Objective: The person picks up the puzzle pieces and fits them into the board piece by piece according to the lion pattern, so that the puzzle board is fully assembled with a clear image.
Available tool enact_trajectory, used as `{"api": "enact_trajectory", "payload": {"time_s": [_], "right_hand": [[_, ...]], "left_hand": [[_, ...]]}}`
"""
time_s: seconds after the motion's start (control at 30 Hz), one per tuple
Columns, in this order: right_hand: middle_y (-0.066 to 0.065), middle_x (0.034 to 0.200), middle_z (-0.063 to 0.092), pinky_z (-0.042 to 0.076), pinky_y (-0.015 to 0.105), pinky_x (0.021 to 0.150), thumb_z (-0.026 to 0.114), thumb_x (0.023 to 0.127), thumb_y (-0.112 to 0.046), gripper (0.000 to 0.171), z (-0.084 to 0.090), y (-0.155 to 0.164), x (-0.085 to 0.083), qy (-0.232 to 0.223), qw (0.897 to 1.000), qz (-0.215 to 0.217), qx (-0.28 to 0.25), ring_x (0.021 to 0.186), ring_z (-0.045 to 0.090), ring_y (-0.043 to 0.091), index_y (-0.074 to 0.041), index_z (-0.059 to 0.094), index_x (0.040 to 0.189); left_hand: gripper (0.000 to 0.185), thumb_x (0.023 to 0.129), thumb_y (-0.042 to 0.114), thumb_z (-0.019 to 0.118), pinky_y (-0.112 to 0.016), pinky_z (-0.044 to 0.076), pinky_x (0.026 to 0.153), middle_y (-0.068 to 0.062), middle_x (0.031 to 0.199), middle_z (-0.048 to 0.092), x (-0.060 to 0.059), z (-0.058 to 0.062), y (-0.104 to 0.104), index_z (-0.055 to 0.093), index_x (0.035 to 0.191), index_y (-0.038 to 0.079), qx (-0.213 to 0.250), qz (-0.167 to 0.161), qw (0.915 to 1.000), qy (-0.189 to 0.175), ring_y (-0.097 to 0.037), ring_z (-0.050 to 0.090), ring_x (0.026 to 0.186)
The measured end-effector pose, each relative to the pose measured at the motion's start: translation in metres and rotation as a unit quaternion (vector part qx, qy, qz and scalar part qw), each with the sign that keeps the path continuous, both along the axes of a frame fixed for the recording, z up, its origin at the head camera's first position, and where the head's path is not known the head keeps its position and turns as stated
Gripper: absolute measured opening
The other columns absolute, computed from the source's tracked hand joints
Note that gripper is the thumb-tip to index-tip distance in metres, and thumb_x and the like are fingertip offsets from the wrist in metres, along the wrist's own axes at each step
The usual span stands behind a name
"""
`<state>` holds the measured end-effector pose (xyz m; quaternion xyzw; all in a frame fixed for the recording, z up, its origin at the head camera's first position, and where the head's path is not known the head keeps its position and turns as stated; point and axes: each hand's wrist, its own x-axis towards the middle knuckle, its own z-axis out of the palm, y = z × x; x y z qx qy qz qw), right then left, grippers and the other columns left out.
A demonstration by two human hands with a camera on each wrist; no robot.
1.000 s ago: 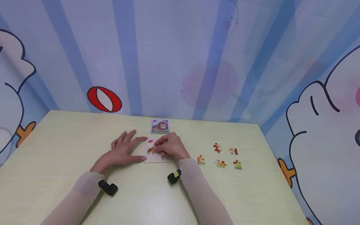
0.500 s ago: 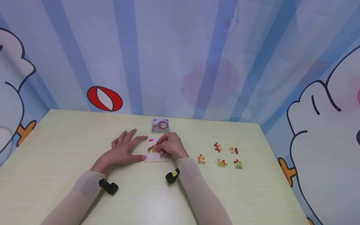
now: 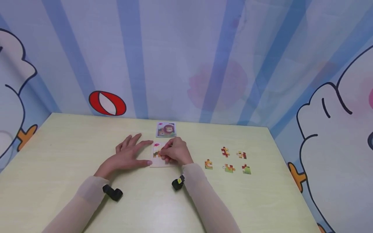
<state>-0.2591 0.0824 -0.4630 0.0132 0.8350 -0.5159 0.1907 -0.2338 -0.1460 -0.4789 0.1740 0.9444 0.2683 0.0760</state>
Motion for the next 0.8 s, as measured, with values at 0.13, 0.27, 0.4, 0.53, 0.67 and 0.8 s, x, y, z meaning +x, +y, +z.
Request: {"api": "enact_trajectory", "payload": {"time_s": [0.13, 0.27, 0.4, 0.53, 0.67, 0.8], "right_hand": [[0.011, 0.073, 0.073, 0.046, 0.022, 0.043, 0.081, 0.085, -0.012, 0.015, 0.000, -0.001, 0.002, 0.004, 1.000, -0.001, -0.003, 0.047, 0.059, 0.013, -0.005, 0.068, 0.088], [0.011, 0.077, 0.073, 0.050, 0.024, 0.046, 0.080, 0.086, -0.015, 0.012, 0.000, 0.005, 0.003, 0.015, 0.999, 0.019, -0.021, 0.050, 0.063, 0.016, -0.006, 0.072, 0.090], [0.013, 0.081, 0.074, 0.054, 0.027, 0.054, 0.078, 0.088, -0.018, 0.014, 0.003, 0.014, 0.004, 0.032, 0.997, 0.052, -0.048, 0.056, 0.066, 0.018, -0.008, 0.075, 0.098], [0.011, 0.089, 0.076, 0.054, 0.028, 0.063, 0.077, 0.090, -0.019, 0.022, 0.007, 0.025, 0.007, 0.043, 0.996, 0.068, -0.049, 0.063, 0.067, 0.020, -0.009, 0.074, 0.109], [0.009, 0.097, 0.075, 0.055, 0.030, 0.070, 0.076, 0.090, -0.018, 0.029, 0.013, 0.040, 0.010, 0.052, 0.996, 0.067, -0.033, 0.068, 0.069, 0.023, -0.009, 0.072, 0.117], [0.011, 0.103, 0.073, 0.059, 0.034, 0.075, 0.078, 0.089, -0.018, 0.036, 0.017, 0.057, 0.010, 0.045, 0.997, 0.052, -0.039, 0.075, 0.071, 0.023, -0.008, 0.070, 0.122]], "left_hand": [[0.079, 0.083, 0.060, 0.072, -0.072, 0.006, 0.109, -0.016, 0.167, 0.010, 0.000, 0.001, 0.000, 0.041, 0.152, 0.036, 0.000, 0.000, 1.0000, -0.005, -0.049, -0.003, 0.150], [0.079, 0.083, 0.060, 0.072, -0.071, 0.005, 0.109, -0.016, 0.167, 0.010, 0.000, 0.001, 0.000, 0.041, 0.152, 0.036, 0.000, -0.001, 1.0000, -0.005, -0.049, -0.004, 0.150], [0.079, 0.083, 0.061, 0.072, -0.071, 0.005, 0.109, -0.016, 0.167, 0.009, 0.000, 0.001, -0.001, 0.041, 0.152, 0.037, -0.001, -0.002, 1.0000, -0.005, -0.049, -0.004, 0.150], [0.079, 0.083, 0.061, 0.072, -0.071, 0.005, 0.110, -0.015, 0.168, 0.008, 0.000, 0.001, 0.000, 0.040, 0.152, 0.038, -0.001, 0.000, 1.0000, -0.006, -0.048, -0.004, 0.151], [0.080, 0.083, 0.061, 0.072, -0.071, 0.004, 0.110, -0.015, 0.168, 0.008, 0.000, 0.000, -0.001, 0.040, 0.152, 0.038, 0.003, 0.000, 1.0000, -0.007, -0.048, -0.004, 0.151], [0.080, 0.083, 0.060, 0.073, -0.072, 0.004, 0.109, -0.015, 0.167, 0.008, -0.001, -0.001, -0.002, 0.040, 0.152, 0.037, 0.005, -0.003, 1.0000, -0.005, -0.049, -0.003, 0.150]]}}
